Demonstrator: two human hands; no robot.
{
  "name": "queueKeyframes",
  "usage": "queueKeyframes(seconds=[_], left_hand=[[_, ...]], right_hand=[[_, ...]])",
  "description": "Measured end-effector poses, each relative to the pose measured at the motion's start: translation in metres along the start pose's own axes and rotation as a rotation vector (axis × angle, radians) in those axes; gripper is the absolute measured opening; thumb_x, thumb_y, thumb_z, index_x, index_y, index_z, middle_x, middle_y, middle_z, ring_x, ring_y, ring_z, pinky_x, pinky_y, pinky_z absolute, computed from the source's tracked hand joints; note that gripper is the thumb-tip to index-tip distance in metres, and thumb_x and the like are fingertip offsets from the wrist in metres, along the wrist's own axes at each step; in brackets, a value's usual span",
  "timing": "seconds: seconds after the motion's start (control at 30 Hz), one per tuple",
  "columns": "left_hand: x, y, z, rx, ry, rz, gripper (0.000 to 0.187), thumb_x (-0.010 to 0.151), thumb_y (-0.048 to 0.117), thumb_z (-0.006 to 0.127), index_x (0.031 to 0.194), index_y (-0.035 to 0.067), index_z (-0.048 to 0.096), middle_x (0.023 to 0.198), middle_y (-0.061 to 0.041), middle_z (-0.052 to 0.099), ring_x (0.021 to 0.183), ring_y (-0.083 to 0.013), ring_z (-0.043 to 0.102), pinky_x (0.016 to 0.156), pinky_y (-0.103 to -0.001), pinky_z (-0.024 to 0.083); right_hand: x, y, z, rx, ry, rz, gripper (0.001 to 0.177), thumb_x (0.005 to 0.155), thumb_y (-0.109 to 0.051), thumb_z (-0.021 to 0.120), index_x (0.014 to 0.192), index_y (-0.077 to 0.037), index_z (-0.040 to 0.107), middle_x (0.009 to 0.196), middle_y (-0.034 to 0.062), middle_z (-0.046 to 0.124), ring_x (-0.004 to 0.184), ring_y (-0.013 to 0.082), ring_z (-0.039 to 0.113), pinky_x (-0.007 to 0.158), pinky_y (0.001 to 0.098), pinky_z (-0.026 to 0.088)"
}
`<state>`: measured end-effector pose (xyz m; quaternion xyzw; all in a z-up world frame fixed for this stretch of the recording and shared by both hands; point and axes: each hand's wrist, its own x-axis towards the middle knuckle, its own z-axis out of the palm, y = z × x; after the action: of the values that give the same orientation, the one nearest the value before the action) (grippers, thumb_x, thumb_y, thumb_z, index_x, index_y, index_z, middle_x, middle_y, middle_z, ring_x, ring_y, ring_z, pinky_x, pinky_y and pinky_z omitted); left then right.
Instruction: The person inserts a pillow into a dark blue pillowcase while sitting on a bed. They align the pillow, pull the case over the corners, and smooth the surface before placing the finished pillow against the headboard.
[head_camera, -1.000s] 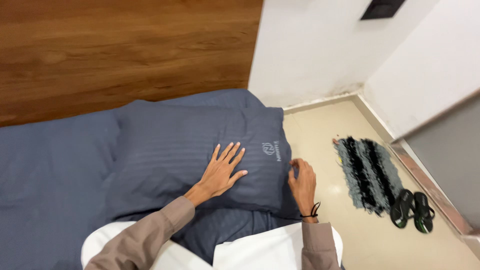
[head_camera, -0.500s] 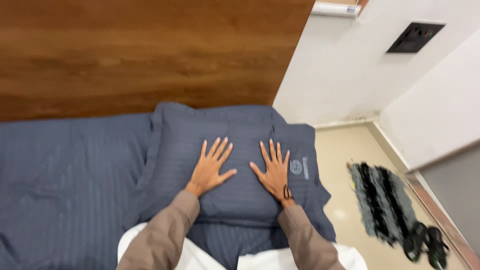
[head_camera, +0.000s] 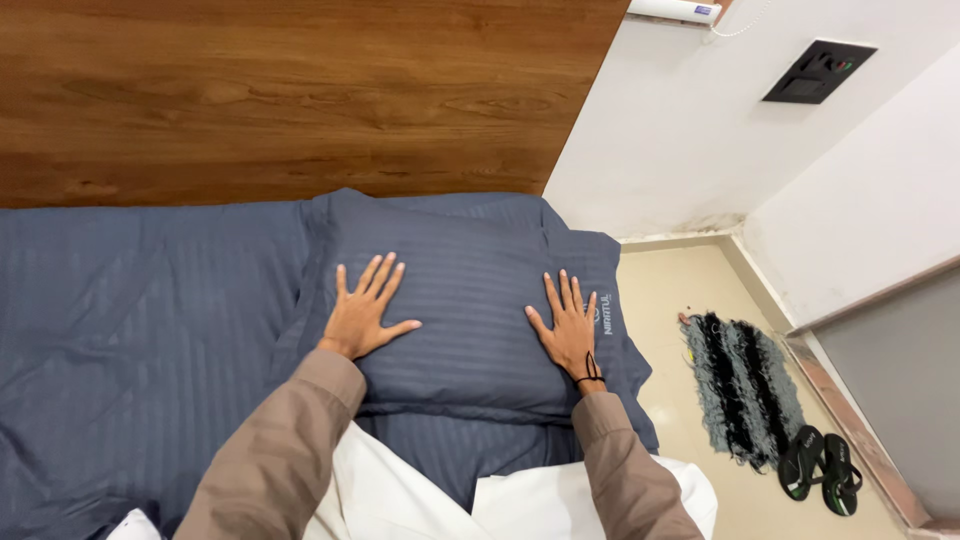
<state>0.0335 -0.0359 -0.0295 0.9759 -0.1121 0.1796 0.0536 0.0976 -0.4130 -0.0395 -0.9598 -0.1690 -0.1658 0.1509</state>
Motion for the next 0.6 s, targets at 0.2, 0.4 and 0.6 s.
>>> queueKeyframes(seconds=[0.2,0.4,0.6], left_hand=[[-0.067,-0.054,0.004,-0.435,-0.261,-0.437,0.114,0.076,0.079,0.056,0.163,0.021,0.011,0.172,-0.007,0.009,0.156,-0.0296,0.012,0.114,-0.064,0.026],[-0.152,-0.115,0.053,-0.630,-0.162,-0.790,0.117,0.083,0.075,0.063,0.158,-0.008,0.030,0.150,-0.032,0.050,0.135,-0.0404,0.056,0.114,-0.045,0.044],[-0.166,-0.135,0.073,-0.987,-0.234,-1.020,0.088,0.087,0.061,0.069,0.142,-0.007,0.059,0.142,-0.028,0.064,0.136,-0.0367,0.058,0.113,-0.044,0.043]], right_hand=[[-0.029,0.047,-0.002,-0.030,0.007,0.138,0.074,0.098,-0.056,0.050,0.161,-0.021,0.035,0.165,0.0170,0.030,0.152,0.0373,0.026,0.120,0.0614,0.013],[-0.102,0.078,-0.008,0.272,-0.034,0.543,0.083,0.095,-0.064,0.048,0.160,-0.015,0.035,0.146,0.0255,0.053,0.134,0.0430,0.051,0.111,0.0491,0.041],[-0.145,0.108,-0.020,0.160,0.012,0.811,0.080,0.099,-0.071,0.047,0.140,-0.002,0.059,0.130,0.0280,0.065,0.124,0.0450,0.060,0.107,0.0494,0.044]])
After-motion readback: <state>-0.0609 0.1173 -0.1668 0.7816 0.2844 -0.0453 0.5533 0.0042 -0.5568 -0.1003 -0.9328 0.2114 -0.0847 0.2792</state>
